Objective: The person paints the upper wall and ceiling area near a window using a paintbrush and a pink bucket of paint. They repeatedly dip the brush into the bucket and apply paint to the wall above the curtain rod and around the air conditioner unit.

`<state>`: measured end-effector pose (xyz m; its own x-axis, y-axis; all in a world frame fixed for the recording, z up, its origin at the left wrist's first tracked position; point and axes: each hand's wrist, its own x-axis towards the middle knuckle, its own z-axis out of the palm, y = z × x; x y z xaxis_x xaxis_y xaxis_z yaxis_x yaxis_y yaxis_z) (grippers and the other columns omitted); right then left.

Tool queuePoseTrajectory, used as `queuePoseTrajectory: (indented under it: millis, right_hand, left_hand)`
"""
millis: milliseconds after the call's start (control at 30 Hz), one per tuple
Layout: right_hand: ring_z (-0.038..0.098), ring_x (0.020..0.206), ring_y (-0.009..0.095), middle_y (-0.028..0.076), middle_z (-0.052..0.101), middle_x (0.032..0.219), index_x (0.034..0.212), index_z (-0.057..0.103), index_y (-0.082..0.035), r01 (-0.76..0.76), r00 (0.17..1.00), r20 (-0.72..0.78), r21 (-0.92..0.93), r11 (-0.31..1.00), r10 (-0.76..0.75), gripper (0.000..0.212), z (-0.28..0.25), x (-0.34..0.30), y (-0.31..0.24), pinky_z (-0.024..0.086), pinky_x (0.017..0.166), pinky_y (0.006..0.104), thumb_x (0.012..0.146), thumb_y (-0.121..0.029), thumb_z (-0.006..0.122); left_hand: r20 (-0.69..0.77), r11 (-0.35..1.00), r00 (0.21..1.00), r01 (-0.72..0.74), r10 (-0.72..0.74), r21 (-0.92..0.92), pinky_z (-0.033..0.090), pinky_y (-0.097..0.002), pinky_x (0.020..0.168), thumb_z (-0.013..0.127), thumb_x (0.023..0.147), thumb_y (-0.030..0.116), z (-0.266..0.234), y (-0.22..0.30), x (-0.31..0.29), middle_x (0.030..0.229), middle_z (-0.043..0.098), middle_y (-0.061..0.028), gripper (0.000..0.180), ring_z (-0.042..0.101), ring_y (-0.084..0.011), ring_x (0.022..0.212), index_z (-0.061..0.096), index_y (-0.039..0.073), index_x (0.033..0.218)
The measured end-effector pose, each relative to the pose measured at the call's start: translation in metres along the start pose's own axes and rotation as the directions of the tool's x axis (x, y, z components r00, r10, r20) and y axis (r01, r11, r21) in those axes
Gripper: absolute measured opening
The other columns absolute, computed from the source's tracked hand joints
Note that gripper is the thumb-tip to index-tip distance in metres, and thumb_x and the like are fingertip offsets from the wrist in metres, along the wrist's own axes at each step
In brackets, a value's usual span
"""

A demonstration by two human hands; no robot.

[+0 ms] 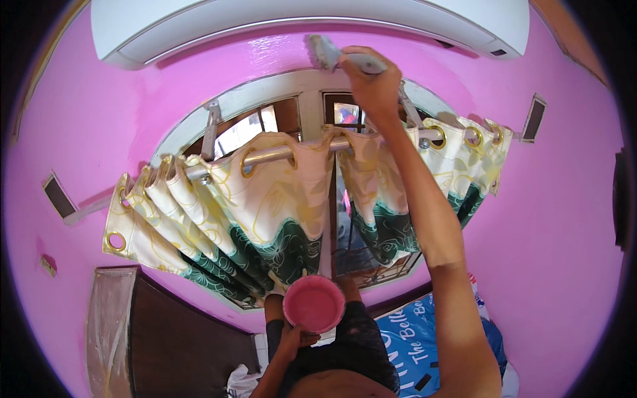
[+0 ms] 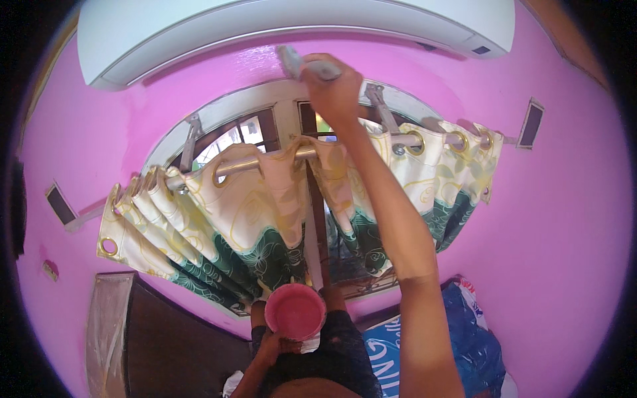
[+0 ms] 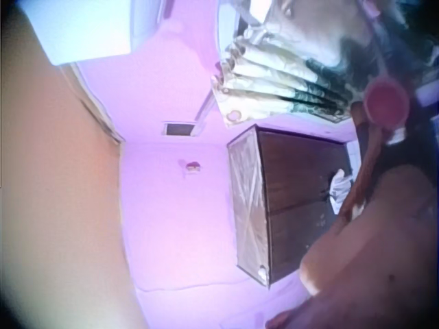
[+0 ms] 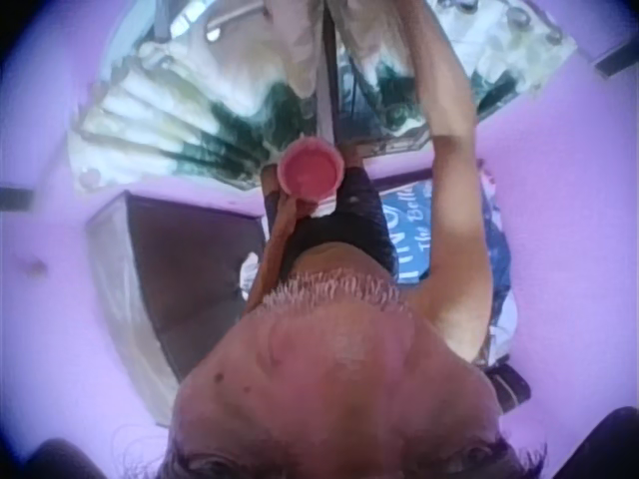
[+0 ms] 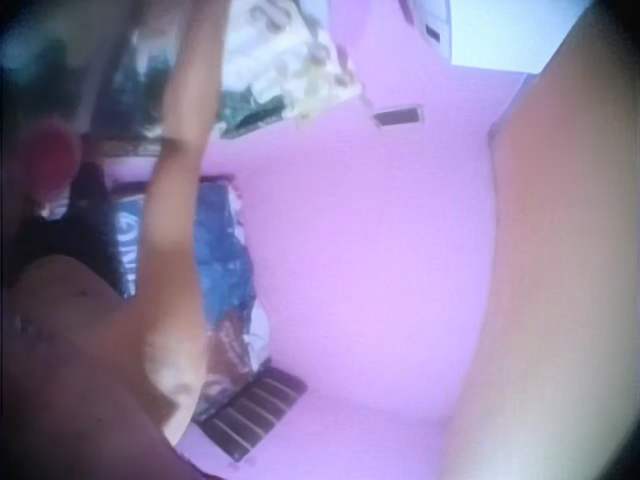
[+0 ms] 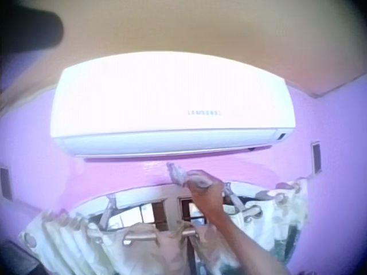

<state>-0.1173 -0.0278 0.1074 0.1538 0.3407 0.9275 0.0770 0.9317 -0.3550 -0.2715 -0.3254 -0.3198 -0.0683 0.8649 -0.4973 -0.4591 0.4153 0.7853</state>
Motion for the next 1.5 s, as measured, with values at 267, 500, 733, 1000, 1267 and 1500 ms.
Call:
queuePoseTrajectory:
  millis: [267,500,733,1000,1267,1500]
  right_hand:
    - [0.063,0.069,0.013,0.007,0.069,0.076,0.091,0.071,-0.008,-0.091,0.959,-0.282,-0.405,0.91,-0.029,0.016,-0.145,0.052,0.084,0.049,0.066,0.027,0.077,-0.015,0.072]
    - [0.064,0.065,0.031,0.018,0.066,0.074,0.094,0.071,-0.01,-0.123,0.879,-0.42,-0.657,0.744,-0.225,0.02,-0.205,0.061,0.113,0.05,0.064,0.0379,0.074,-0.015,0.067]
    - [0.058,0.059,0.021,0.014,0.064,0.069,0.093,0.07,-0.01,0.099,0.979,-0.106,-0.507,0.856,-0.175,0.018,-0.127,0.042,0.073,0.048,0.059,0.0314,0.076,-0.014,0.067]
    - [0.061,0.062,0.019,0.013,0.066,0.07,0.093,0.07,-0.008,-0.016,0.947,-0.293,-0.458,0.889,-0.134,0.017,-0.171,0.033,0.075,0.049,0.063,0.0298,0.077,-0.015,0.066]
    - [0.062,0.058,0.024,0.017,0.065,0.07,0.091,0.071,-0.012,-0.045,0.912,-0.347,-0.613,0.789,-0.218,0.016,-0.159,0.053,0.097,0.049,0.059,0.0342,0.076,-0.016,0.069]
    - [0.058,0.059,0.011,0.009,0.065,0.07,0.091,0.07,-0.01,0.194,0.976,-0.048,-0.26,0.946,-0.213,0.015,-0.084,0.028,0.058,0.047,0.055,0.0264,0.078,-0.007,0.064]
  left_hand:
    - [0.027,1.0,0.999,0.021,-0.021,-0.004,0.059,-0.0413,0.064,0.049,0.085,0.017,-0.006,0.002,0.003,0.104,0.057,-0.0233,0.056,0.067,-0.0349,0.078,0.022,0.005,0.133]
    - [0.029,0.999,0.999,0.035,-0.035,-0.005,0.058,-0.0441,0.067,0.048,0.086,0.015,0.004,0.005,0.003,0.106,0.056,-0.0246,0.054,0.066,-0.0362,0.082,0.023,0.001,0.131]
    - [0.018,0.996,0.996,0.088,-0.088,0.03,0.058,-0.0436,0.069,0.048,0.084,0.015,0.01,0.009,0.01,0.1,0.059,-0.0238,0.045,0.066,-0.0361,0.083,0.037,-0.007,0.121]
    - [-0.038,0.997,0.998,0.056,-0.054,0.055,0.057,-0.0425,0.072,0.048,0.086,0.02,0.004,0.005,0.005,0.103,0.059,-0.0222,0.042,0.065,-0.0359,0.085,0.042,-0.007,0.119]
    - [-0.009,0.998,0.999,0.05,-0.05,0.028,0.057,-0.0428,0.072,0.048,0.083,0.016,0.012,0.012,0.007,0.097,0.061,-0.0247,0.042,0.066,-0.0354,0.08,0.041,-0.011,0.115]
    - [-0.005,0.998,0.998,0.068,-0.068,0.008,0.058,-0.0438,0.07,0.05,0.081,0.015,0.008,0.004,0.014,0.096,0.061,-0.0236,0.046,0.066,-0.0357,0.079,0.037,-0.006,0.12]
